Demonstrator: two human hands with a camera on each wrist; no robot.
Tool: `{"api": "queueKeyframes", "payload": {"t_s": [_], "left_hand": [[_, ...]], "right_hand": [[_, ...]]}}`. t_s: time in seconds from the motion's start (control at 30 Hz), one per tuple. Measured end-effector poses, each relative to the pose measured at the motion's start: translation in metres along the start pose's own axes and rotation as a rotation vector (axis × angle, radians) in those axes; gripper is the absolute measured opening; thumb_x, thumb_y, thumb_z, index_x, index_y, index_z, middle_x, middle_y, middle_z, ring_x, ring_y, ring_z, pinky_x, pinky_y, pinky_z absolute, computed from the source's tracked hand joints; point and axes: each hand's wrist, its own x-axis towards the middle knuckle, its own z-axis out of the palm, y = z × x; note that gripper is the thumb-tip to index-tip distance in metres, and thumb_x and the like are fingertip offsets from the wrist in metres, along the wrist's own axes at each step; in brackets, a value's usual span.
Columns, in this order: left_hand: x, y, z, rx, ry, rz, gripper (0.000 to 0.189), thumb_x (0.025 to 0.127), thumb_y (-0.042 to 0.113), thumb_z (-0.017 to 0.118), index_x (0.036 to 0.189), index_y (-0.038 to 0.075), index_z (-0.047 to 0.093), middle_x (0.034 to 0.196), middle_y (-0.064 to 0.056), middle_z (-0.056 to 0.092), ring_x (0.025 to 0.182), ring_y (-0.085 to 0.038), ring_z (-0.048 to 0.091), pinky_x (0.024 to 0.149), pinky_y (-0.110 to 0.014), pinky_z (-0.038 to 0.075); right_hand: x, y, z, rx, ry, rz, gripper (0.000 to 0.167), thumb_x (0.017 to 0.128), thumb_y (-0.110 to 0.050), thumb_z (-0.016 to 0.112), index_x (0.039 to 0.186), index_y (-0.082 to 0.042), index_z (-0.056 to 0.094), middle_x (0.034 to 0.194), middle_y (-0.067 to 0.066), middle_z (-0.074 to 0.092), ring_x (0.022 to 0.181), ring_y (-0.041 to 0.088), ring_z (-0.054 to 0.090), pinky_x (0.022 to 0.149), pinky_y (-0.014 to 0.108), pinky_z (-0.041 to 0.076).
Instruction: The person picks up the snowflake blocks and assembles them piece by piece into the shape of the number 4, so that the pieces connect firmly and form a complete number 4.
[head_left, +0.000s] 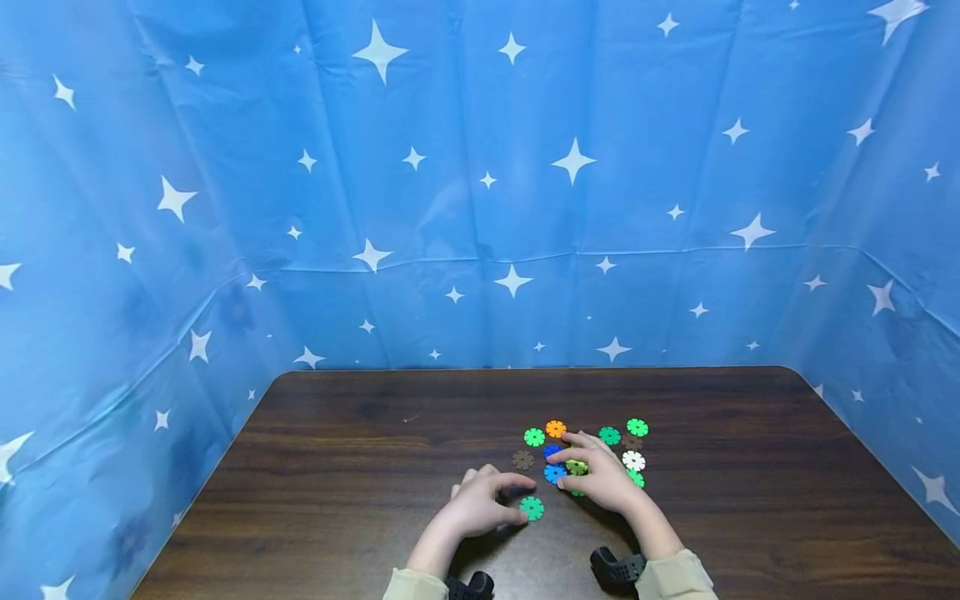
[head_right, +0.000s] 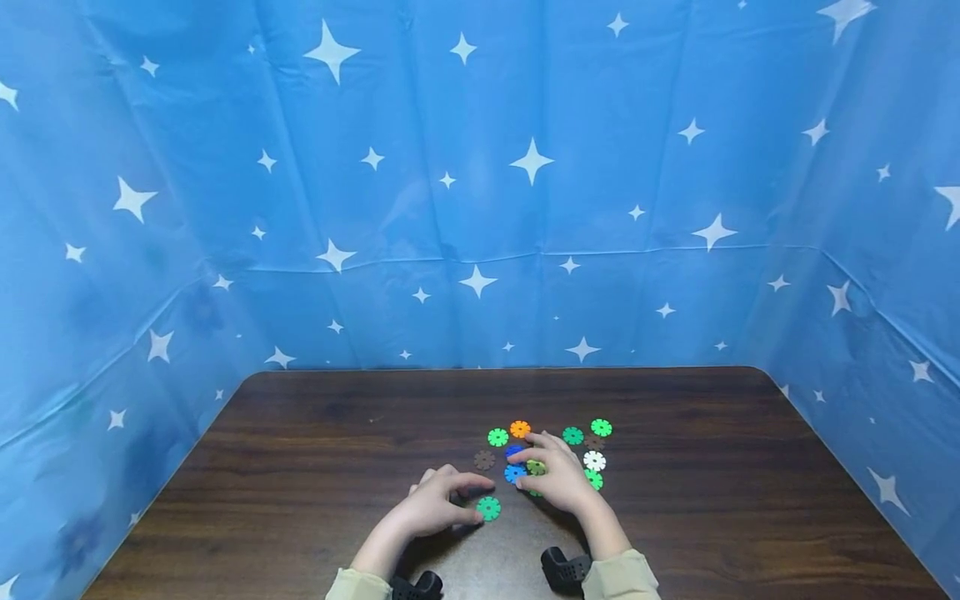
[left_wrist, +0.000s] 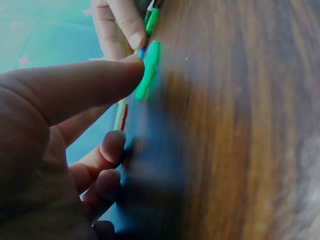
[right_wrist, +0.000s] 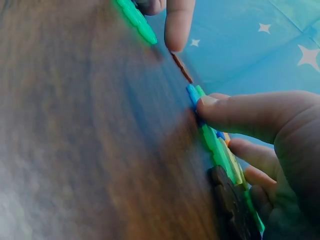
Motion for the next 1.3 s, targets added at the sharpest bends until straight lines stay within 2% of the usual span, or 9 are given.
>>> {"api": "queueKeyframes", "payload": {"t_s": [0.2, 0.4, 0.77, 0.93, 1.1, 1.3], "left_hand": [[0.0014, 0.0001, 0.0044, 0.071, 0.008, -0.013, 0.036, 0.081, 0.026, 0.078, 0.116, 0.031, 0.071, 0.087, 0.001, 0.044, 0.081, -0.022, 0.033, 0.068, -0.041, 0.022], [0.0008, 0.0015, 0.0048, 0.075, -0.003, -0.019, 0.036, 0.082, 0.024, 0.078, 0.116, 0.033, 0.071, 0.088, -0.001, 0.044, 0.081, -0.023, 0.032, 0.067, -0.041, 0.02], [-0.0001, 0.0049, 0.0054, 0.09, 0.014, -0.01, 0.028, 0.081, 0.023, 0.079, 0.106, 0.034, 0.072, 0.089, 0.001, 0.044, 0.082, -0.023, 0.033, 0.068, -0.042, 0.023], [-0.0005, 0.0069, 0.006, 0.126, 0.048, -0.014, 0.027, 0.079, 0.023, 0.081, 0.102, 0.033, 0.07, 0.089, 0.002, 0.045, 0.083, -0.022, 0.035, 0.069, -0.043, 0.026], [-0.0012, 0.0089, 0.0073, 0.173, 0.109, -0.001, 0.028, 0.074, 0.025, 0.084, 0.094, 0.027, 0.065, 0.089, 0.005, 0.049, 0.083, -0.019, 0.042, 0.069, -0.042, 0.032], [-0.0011, 0.0081, 0.0089, 0.193, 0.153, 0.048, 0.033, 0.07, 0.022, 0.086, 0.09, 0.022, 0.06, 0.077, 0.01, 0.051, 0.071, -0.012, 0.047, 0.063, -0.035, 0.036]], "right_hand": [[-0.001, 0.0001, 0.0009, -0.02, 0.008, -0.004, 0.026, 0.086, -0.017, 0.074, 0.112, -0.022, 0.073, 0.146, 0.012, 0.044, 0.141, 0.041, 0.02, 0.103, 0.069, 0.022], [-0.0009, -0.0011, 0.0018, -0.053, 0.0, -0.002, 0.029, 0.088, -0.018, 0.073, 0.116, -0.024, 0.072, 0.147, 0.01, 0.042, 0.142, 0.04, 0.019, 0.103, 0.069, 0.021], [-0.0009, -0.0028, 0.0011, -0.064, 0.015, -0.01, 0.022, 0.087, -0.017, 0.073, 0.108, -0.022, 0.072, 0.146, 0.011, 0.044, 0.141, 0.039, 0.021, 0.103, 0.07, 0.019], [0.0, -0.0031, 0.0008, -0.035, 0.033, -0.025, 0.02, 0.084, -0.014, 0.075, 0.101, -0.022, 0.07, 0.145, 0.014, 0.045, 0.14, 0.042, 0.023, 0.103, 0.071, 0.017], [0.0011, -0.0029, 0.003, 0.023, 0.065, -0.027, 0.023, 0.08, -0.008, 0.078, 0.097, -0.021, 0.068, 0.143, 0.016, 0.046, 0.14, 0.044, 0.021, 0.103, 0.07, 0.021], [-0.0004, -0.0035, 0.0049, 0.044, 0.105, -0.027, 0.024, 0.078, -0.004, 0.078, 0.091, -0.02, 0.066, 0.141, 0.017, 0.048, 0.139, 0.043, 0.023, 0.102, 0.067, 0.027]]}}
